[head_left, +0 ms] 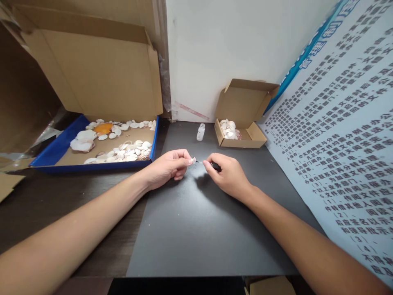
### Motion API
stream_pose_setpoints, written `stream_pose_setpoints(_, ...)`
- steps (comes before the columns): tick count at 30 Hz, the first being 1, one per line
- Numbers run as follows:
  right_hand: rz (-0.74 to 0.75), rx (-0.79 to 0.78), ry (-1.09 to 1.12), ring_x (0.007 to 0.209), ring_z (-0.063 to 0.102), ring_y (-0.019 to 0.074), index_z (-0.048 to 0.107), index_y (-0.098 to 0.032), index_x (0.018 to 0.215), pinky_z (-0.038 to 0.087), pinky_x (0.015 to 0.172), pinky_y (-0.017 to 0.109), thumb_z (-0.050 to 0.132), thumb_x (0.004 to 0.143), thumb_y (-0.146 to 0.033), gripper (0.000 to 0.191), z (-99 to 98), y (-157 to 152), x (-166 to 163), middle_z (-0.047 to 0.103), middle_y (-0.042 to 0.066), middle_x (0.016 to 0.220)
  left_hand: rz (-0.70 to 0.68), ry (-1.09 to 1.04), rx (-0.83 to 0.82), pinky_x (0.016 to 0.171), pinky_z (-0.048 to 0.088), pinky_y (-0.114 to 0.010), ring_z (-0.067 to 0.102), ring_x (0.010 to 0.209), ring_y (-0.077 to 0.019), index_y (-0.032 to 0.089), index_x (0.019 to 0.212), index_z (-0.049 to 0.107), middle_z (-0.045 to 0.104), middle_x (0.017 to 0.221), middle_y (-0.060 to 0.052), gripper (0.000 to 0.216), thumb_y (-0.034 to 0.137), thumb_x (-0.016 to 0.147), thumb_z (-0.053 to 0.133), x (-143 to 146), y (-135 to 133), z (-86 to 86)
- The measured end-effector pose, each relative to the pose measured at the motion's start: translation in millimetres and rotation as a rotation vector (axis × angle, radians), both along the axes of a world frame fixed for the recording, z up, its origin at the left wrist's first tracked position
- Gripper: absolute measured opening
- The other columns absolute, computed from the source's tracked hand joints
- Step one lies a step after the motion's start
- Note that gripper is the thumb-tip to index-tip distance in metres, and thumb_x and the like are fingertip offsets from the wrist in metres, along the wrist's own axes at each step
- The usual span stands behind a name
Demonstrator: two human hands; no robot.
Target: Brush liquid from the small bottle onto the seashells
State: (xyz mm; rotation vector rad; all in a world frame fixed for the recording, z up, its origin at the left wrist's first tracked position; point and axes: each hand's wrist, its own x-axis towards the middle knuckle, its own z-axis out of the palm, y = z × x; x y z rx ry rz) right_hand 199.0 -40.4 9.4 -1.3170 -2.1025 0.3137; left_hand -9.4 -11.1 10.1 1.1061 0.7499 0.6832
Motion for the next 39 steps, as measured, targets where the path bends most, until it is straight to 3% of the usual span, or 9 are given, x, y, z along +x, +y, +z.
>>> stream_pose_setpoints(7,0.051,0.024,0.038,0.061,0.049,0.0119,0.054,-0.020,0.074,0.035,0.060,0.024,0.050,0.095,-0.030,0.024,-0.6,-0.4,-0.3,0.058,-0.001,0.069,-0.004,-0.008,-0.011,0.046,0.028,-0.017,0.033,0.047,-0.0051,0.017,0.072,0.051,0.037,0.053,0.008,0.025,0.029,0.080,0.072,-0.5,0.8,-0.7)
stream_pose_setpoints(12,-0.050,0.065,-0.075,0.059,0.047,0.0121,0.055,-0.020,0.073,0.032,0.058,0.026,0.051,0.094,-0.030,0.023,-1.2,0.9,0.3,0.059,-0.001,0.069,-0.007,-0.008,-0.027,0.047,0.027,-0.017,0.033,0.047,-0.0050,0.017,0.072,0.050,0.038,0.053,0.008,0.026,0.029,0.082,0.071,-1.1,0.7,0.1)
stream_pose_setpoints(15,-0.014,0.095,-0.031,0.060,0.048,0.0118,0.056,-0.020,0.074,0.033,0.058,0.026,0.050,0.095,-0.031,0.024,0.7,-1.0,0.6,0.060,0.000,0.069,-0.005,-0.011,-0.029,0.047,0.027,-0.017,0.034,0.047,-0.0045,0.017,0.072,0.050,0.039,0.053,0.008,0.025,0.028,0.083,0.070,-1.6,0.7,-0.5)
stream_pose_setpoints(22,0.029,0.077,-0.021,0.062,0.050,0.0120,0.056,-0.020,0.078,0.034,0.059,0.025,0.049,0.096,-0.030,0.022,-0.6,-2.5,-0.4,0.061,0.001,0.073,-0.007,-0.063,-0.037,0.046,0.038,-0.017,0.042,0.049,-0.0056,0.019,0.078,0.051,0.045,0.056,0.008,0.021,0.024,0.083,0.070,-1.5,0.3,-3.0)
stream_pose_setpoints(27,0.049,0.079,-0.016,0.062,0.050,0.0119,0.055,-0.020,0.077,0.035,0.058,0.024,0.050,0.095,-0.030,0.021,-0.6,-2.3,-0.1,0.061,0.000,0.072,-0.043,-0.061,-0.049,0.055,0.050,-0.021,0.063,0.071,-0.0125,0.017,0.080,0.054,0.063,0.072,0.000,0.017,0.023,0.083,0.070,-1.5,-0.2,-3.5)
stream_pose_setpoints(32,0.047,0.092,-0.031,0.063,0.051,0.0119,0.056,-0.020,0.077,0.034,0.057,0.024,0.050,0.095,-0.029,0.021,-1.1,-3.2,-0.9,0.062,0.001,0.073,-0.018,-0.095,-0.067,0.064,0.052,-0.022,0.066,0.095,-0.0179,0.016,0.083,0.057,0.068,0.085,-0.004,0.014,0.022,0.083,0.070,0.0,0.0,-4.1)
stream_pose_setpoints(39,0.047,0.139,-0.065,0.061,0.050,0.0111,0.057,-0.019,0.077,0.034,0.057,0.024,0.051,0.095,-0.027,0.020,-2.6,-3.4,-1.4,0.061,0.000,0.071,-0.019,-0.098,-0.064,0.065,0.050,-0.022,0.062,0.080,-0.0123,0.014,0.083,0.061,0.065,0.086,-0.004,0.013,0.025,0.086,0.067,1.5,0.6,-3.9)
